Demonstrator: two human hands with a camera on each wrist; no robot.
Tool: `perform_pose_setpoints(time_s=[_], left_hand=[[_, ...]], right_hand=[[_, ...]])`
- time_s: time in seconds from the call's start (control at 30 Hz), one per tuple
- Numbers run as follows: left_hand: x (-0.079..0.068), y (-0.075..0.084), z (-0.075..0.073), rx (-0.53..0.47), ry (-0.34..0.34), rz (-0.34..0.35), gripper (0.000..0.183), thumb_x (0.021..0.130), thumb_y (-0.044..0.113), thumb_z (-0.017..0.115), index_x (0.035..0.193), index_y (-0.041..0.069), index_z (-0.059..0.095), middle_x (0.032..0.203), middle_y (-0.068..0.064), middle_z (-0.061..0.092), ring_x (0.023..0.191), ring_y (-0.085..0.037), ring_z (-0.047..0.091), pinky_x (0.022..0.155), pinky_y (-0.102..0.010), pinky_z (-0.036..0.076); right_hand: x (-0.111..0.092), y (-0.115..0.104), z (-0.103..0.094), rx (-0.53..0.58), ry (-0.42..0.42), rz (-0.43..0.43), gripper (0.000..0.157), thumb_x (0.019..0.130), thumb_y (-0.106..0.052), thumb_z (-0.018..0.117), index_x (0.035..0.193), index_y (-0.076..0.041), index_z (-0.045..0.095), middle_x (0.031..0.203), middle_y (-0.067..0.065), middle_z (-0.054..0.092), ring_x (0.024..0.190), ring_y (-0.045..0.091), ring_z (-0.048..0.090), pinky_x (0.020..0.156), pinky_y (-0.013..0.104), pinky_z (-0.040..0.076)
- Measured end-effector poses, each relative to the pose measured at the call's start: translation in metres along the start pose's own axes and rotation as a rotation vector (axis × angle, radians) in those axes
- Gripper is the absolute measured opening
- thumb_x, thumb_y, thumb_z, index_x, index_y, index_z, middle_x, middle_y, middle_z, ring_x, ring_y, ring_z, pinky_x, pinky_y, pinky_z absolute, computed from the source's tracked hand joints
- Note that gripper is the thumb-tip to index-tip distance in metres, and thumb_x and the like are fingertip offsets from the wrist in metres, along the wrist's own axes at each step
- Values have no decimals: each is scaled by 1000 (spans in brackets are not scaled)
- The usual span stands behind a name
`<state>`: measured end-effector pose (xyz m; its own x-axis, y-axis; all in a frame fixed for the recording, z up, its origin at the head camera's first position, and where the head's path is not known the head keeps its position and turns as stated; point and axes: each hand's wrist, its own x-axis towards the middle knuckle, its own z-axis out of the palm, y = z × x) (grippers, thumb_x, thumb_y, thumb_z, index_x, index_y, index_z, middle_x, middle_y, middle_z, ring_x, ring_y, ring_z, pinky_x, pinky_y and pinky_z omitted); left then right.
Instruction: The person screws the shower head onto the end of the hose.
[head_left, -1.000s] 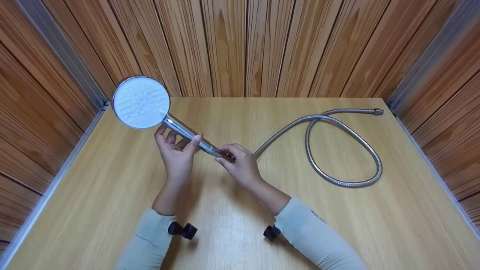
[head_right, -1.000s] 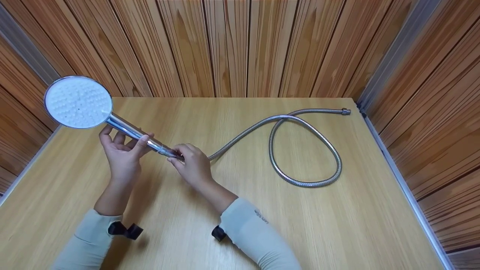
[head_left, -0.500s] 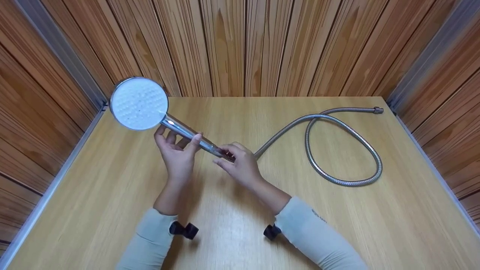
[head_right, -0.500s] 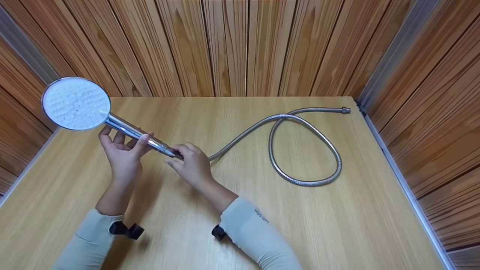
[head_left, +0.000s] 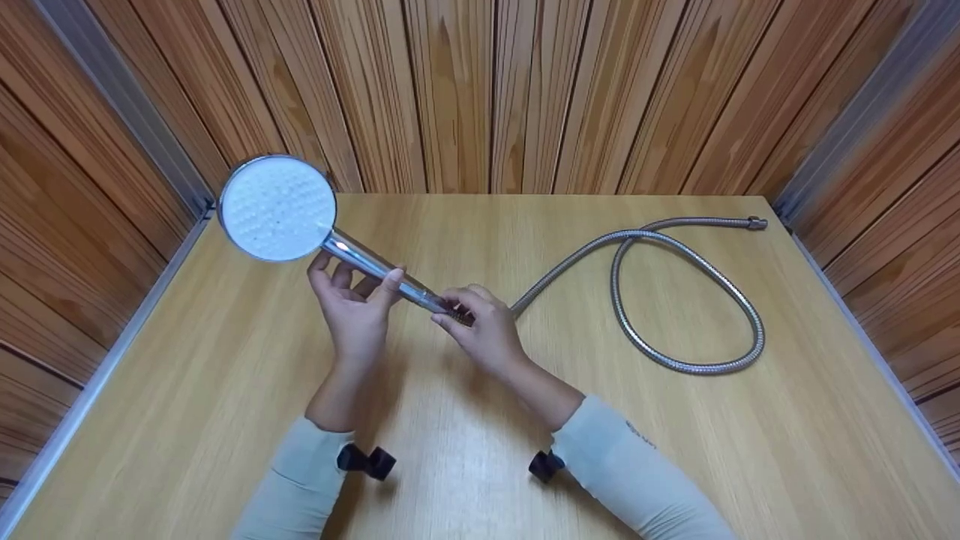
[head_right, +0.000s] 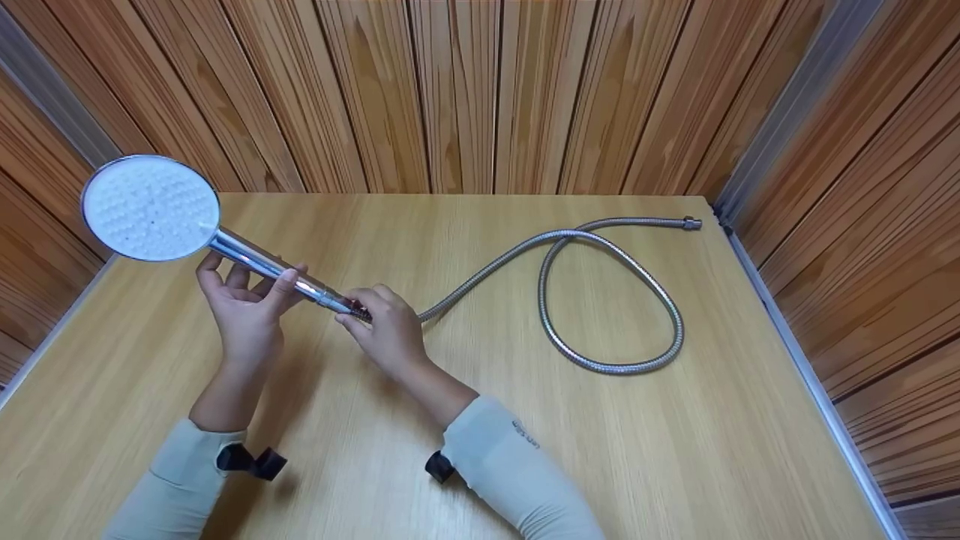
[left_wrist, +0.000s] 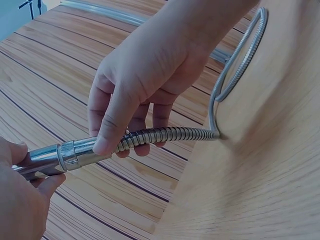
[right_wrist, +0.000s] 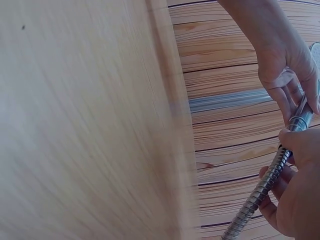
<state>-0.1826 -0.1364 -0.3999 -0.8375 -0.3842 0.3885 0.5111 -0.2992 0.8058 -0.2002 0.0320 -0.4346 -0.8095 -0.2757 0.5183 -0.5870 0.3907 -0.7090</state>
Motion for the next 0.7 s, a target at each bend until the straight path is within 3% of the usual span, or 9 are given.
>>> perform_pose_setpoints(time_s=[0.2,0.33,0.53,0.7], left_hand=[[0,1,-1,14,-9,8,80,83,-8,72,140,15,21,123,-19,51,100,-46,62,84,-47,57],[0,2,-1,21,-12,5,80,83,-7,72,140,15,21,123,-19,50,100,-44,63,84,-47,57],[-1,3,0,23,-10,3,80,83,-7,72,140,15,20,122,-18,50,100,-44,63,84,-46,57],[0,3,-1,26,-15,21,80,82,-9,72,139,13,20,120,-19,51,98,-40,65,84,-47,57]], right_hand=[[0,2,-1,6,-41,14,26,89,-22,72,110,-6,72,93,3,65,77,13,61,65,23,55],[0,1,-1,4,-36,10,30,86,-20,76,111,-5,69,91,4,65,77,13,62,65,24,56],[1,-1,0,16,-1,19,32,75,-13,85,98,-5,65,85,2,65,72,11,60,61,23,54],[1,-2,1,4,20,9,24,78,-12,82,93,-3,65,86,3,65,72,11,60,60,22,54]])
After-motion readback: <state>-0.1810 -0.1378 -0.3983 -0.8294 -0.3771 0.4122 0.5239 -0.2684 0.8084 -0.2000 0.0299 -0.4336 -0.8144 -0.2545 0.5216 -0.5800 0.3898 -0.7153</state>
